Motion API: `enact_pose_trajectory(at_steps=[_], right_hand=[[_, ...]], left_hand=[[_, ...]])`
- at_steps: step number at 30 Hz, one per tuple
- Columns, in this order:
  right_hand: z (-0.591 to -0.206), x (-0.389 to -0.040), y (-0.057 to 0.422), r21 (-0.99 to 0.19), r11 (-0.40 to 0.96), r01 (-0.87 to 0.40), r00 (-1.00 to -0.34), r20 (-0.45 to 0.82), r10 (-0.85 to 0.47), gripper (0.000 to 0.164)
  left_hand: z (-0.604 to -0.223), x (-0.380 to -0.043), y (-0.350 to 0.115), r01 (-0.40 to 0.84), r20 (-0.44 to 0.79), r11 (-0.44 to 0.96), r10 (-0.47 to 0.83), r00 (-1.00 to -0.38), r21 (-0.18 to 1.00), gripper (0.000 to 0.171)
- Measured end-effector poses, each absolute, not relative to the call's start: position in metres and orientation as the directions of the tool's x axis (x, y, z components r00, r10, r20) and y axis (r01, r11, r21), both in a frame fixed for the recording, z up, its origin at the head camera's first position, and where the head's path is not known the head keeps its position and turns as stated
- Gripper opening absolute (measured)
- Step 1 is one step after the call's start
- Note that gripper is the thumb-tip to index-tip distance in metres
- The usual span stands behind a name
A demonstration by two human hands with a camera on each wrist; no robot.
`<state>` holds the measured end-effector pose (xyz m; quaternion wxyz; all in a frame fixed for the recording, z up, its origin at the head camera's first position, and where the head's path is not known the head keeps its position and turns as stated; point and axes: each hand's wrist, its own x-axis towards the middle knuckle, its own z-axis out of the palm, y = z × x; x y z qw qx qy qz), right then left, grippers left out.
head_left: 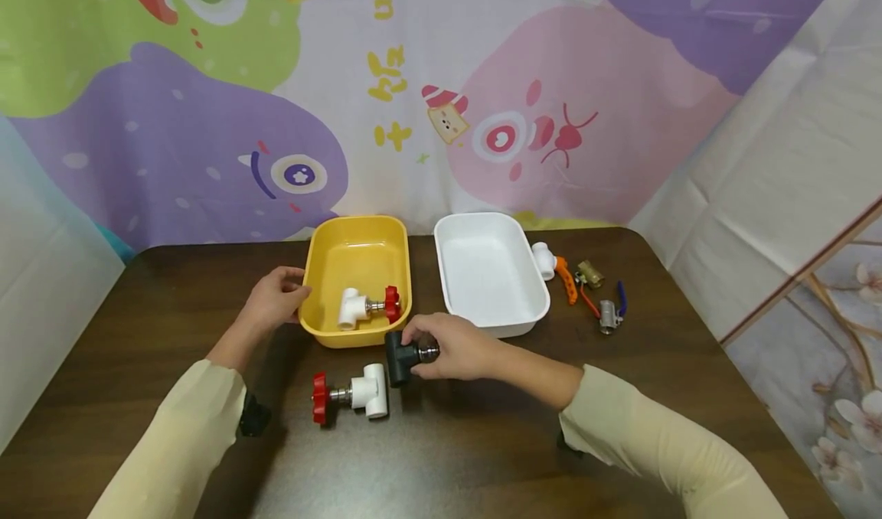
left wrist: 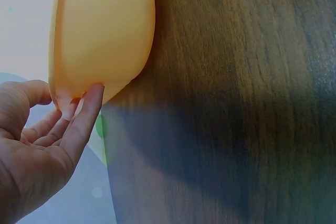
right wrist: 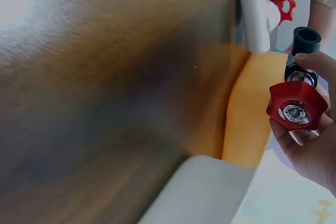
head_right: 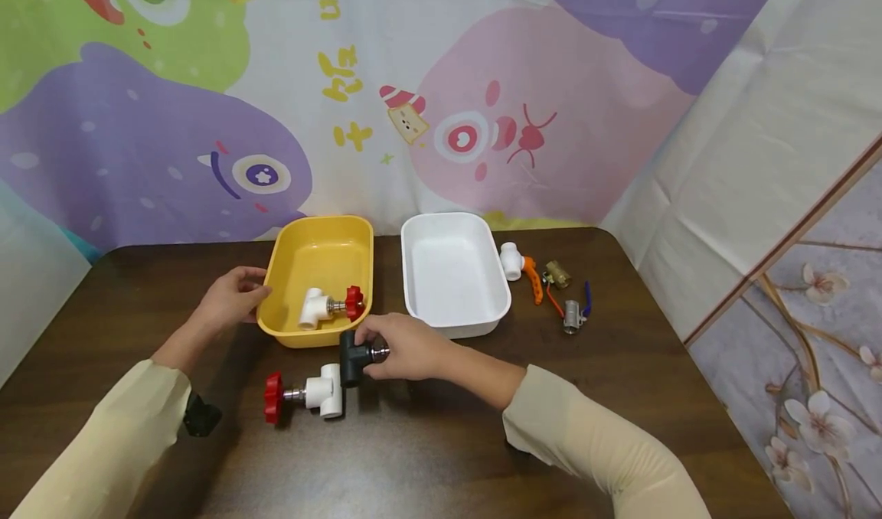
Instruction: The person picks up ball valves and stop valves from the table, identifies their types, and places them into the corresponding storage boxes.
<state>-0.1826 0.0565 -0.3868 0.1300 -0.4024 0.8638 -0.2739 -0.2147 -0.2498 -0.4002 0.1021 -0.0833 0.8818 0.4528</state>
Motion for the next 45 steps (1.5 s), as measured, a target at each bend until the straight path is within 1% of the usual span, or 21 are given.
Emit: enact_pose_trajectory(at_steps=[6,12,19,26,34,45], right_hand=[[-0.375,-0.19,0.052,-0.569,0.511,-0.644,-0.644,0.041,-0.764,0.034],[-0.362,-0.199,0.045,-0.569,0.517,-0.64,-0.657,0.057,-0.752,0.034],[-0.352,-0.21,0.037,-0.518,0.533,-0.668,-0.659,0.081,-0.748,0.036],[-0.347,-0.218,0.03,-0.537,0.555,-0.635,-0.69,0.072,-0.72,0.036],[-0.344,-0.23,0.023,-0.531,0.55,-0.645,-0.689,0.091,-0.719,0.036],[-0.341,-0.245,0.016,-0.535,0.581,-0.613,-0.712,0.058,-0.699,0.036]], left_hand=[[-0.4,-0.214,-0.249,-0.237,-0.253,0.572,-0.052,-0.966,0.785,0.049],[-0.401,-0.214,-0.251,-0.226,-0.245,0.579,-0.046,-0.968,0.784,0.05],[-0.401,-0.215,-0.252,-0.216,-0.236,0.575,-0.041,-0.971,0.789,0.05],[-0.403,-0.215,-0.253,-0.199,-0.219,0.574,-0.034,-0.975,0.794,0.049],[-0.403,-0.214,-0.252,-0.187,-0.205,0.541,-0.027,-0.978,0.82,0.048],[-0.403,-0.214,-0.251,-0.2,-0.217,0.539,-0.032,-0.976,0.818,0.048]])
